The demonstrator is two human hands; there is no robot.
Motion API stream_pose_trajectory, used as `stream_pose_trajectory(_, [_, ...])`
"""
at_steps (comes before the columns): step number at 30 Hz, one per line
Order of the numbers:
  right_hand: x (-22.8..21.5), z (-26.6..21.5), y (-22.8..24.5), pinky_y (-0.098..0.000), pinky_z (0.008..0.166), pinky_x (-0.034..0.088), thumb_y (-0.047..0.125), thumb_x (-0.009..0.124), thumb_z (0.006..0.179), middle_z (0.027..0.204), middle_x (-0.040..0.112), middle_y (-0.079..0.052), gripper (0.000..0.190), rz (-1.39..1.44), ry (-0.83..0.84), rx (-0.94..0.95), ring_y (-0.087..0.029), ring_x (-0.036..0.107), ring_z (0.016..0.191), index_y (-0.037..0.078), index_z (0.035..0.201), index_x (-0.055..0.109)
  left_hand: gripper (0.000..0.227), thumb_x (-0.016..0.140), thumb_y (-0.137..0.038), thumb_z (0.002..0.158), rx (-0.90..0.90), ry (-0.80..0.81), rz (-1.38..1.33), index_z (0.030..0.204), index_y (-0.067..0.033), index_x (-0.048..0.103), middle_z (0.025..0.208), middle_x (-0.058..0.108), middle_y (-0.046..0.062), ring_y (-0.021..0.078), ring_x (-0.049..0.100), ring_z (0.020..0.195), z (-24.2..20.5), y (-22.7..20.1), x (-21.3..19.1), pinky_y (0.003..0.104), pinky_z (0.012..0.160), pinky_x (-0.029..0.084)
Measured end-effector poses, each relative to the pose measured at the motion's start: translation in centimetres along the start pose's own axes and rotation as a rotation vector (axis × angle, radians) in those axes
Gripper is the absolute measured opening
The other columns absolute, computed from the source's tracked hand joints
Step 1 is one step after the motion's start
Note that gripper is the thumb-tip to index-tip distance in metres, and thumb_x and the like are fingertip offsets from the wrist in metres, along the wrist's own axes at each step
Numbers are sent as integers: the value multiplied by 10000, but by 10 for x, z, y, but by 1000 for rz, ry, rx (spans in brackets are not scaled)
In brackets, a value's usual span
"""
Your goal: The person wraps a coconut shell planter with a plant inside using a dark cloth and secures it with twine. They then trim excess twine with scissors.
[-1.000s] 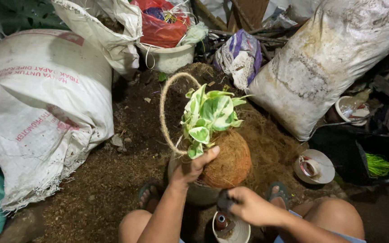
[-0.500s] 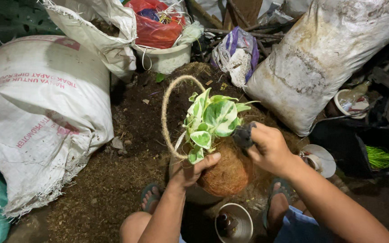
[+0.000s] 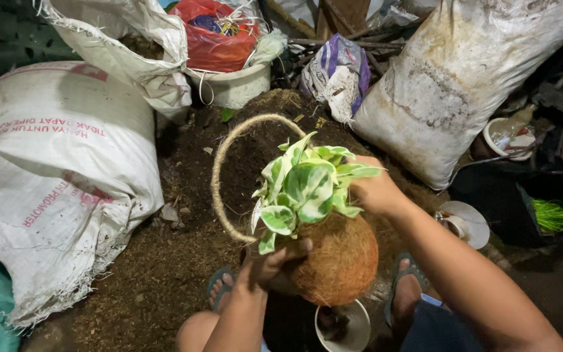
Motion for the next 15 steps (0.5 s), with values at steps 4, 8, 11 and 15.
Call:
stream_pose_trajectory(4, [38, -11, -79, -354, 894, 546, 133, 681, 862, 1160, 738, -103, 286, 374, -10, 489, -220, 674, 1009, 86, 1139, 732, 595, 850, -216, 866, 1, 35, -97, 1385, -38, 619, 1401, 651, 111, 287, 610, 1311, 4, -7, 1, 442, 1145, 510])
stream_pose_trajectory(8, [111, -63, -94, -359, 936, 545, 94, 655, 849, 1186, 749, -90, 337, 503, 55, 591, -208, 691, 1056, 75, 1178, 727, 636, 851, -240, 844, -111, 11, -73, 1394, -35, 606, 1401, 648, 113, 289, 610, 1308, 14, -2, -1, 441, 1141, 507])
stream_pose_trajectory(11, [163, -115, -52, -364, 968, 544, 65, 636, 839, 1206, 757, -81, 378, 489, 138, 543, -200, 703, 1091, 66, 1207, 723, 667, 852, -258, 828, -181, -25, -58, 1401, -33, 596, 1401, 647, 114, 290, 611, 1306, 14, 2, -9, 441, 1138, 505])
stream_pose_trajectory(15, [168, -164, 30, -398, 856, 546, 71, 638, 884, 1031, 740, -119, 265, 507, 344, 572, -245, 692, 961, 37, 1127, 738, 709, 854, -283, 807, -255, -45, -64, 1411, -30, 582, 1401, 644, 116, 292, 611, 1302, 4, 11, -22, 441, 1134, 502])
Point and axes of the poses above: each hand's wrist, its own z-axis towards the middle knuckle, its own x-axis out of the palm, y = z × x, the point moved 9 cm from there along z, towards the middle knuckle
